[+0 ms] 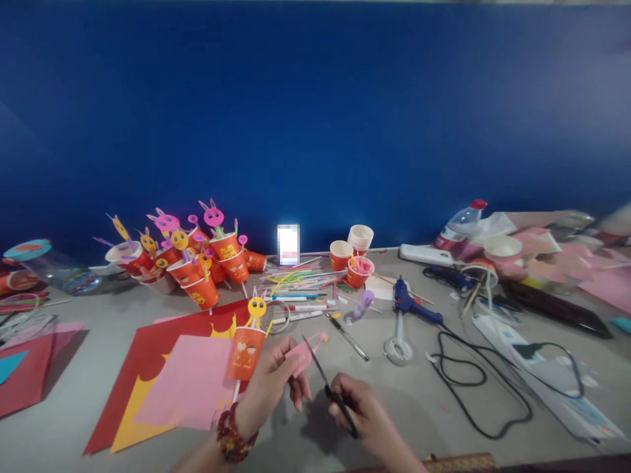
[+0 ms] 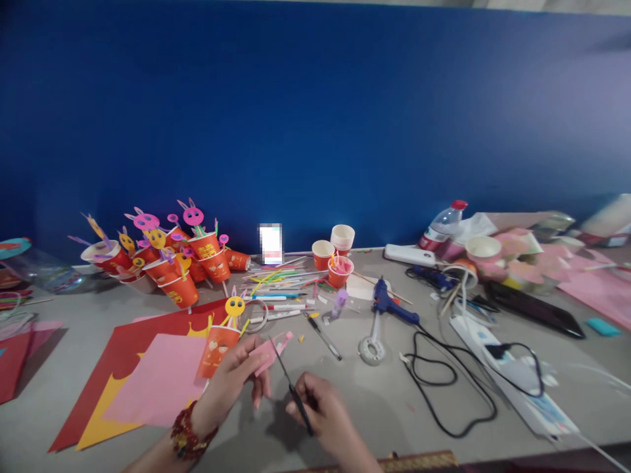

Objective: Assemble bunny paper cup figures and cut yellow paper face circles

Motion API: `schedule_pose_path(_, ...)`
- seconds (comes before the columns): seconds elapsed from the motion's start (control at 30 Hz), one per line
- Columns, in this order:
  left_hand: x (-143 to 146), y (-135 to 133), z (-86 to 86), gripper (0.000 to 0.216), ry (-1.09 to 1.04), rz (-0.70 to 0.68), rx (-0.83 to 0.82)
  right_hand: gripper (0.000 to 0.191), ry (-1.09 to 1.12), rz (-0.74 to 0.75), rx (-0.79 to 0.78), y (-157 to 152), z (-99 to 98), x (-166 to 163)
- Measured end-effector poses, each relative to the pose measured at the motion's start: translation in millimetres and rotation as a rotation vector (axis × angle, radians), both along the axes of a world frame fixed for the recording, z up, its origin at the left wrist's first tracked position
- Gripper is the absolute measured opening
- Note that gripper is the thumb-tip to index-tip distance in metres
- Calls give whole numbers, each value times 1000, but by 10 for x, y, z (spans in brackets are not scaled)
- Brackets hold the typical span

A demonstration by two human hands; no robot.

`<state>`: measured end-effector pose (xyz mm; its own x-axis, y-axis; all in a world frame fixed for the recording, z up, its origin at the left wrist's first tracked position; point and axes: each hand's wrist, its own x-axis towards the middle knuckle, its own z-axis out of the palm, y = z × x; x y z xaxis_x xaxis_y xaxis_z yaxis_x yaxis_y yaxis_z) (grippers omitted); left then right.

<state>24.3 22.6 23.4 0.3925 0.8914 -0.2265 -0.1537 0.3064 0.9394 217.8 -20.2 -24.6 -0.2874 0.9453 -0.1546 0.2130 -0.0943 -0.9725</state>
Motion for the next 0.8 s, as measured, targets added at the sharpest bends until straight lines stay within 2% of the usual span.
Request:
schedule_pose_path(0.17, -25, 21, 10, 31, 25, -16, 13, 56, -21, -9, 18, -14, 10, 13)
schedule_pose_path(0.37, -34, 36, 73, 33, 39, 3, 46, 46, 50, -18, -62, -37, 90, 2)
schedule_pose_path(0.47, -52, 47, 80, 34, 59, -37, 54, 43, 49, -12, -80, -36, 106, 9)
schedule_pose_path(0.63, -100, 62, 42, 32, 71, -148, 56, 49, 24, 32, -14, -8, 92, 36)
schedule_pose_path(0.8, -120, 60, 48, 33, 96, -145, 55, 53, 13, 33, 5, -13, 63, 46)
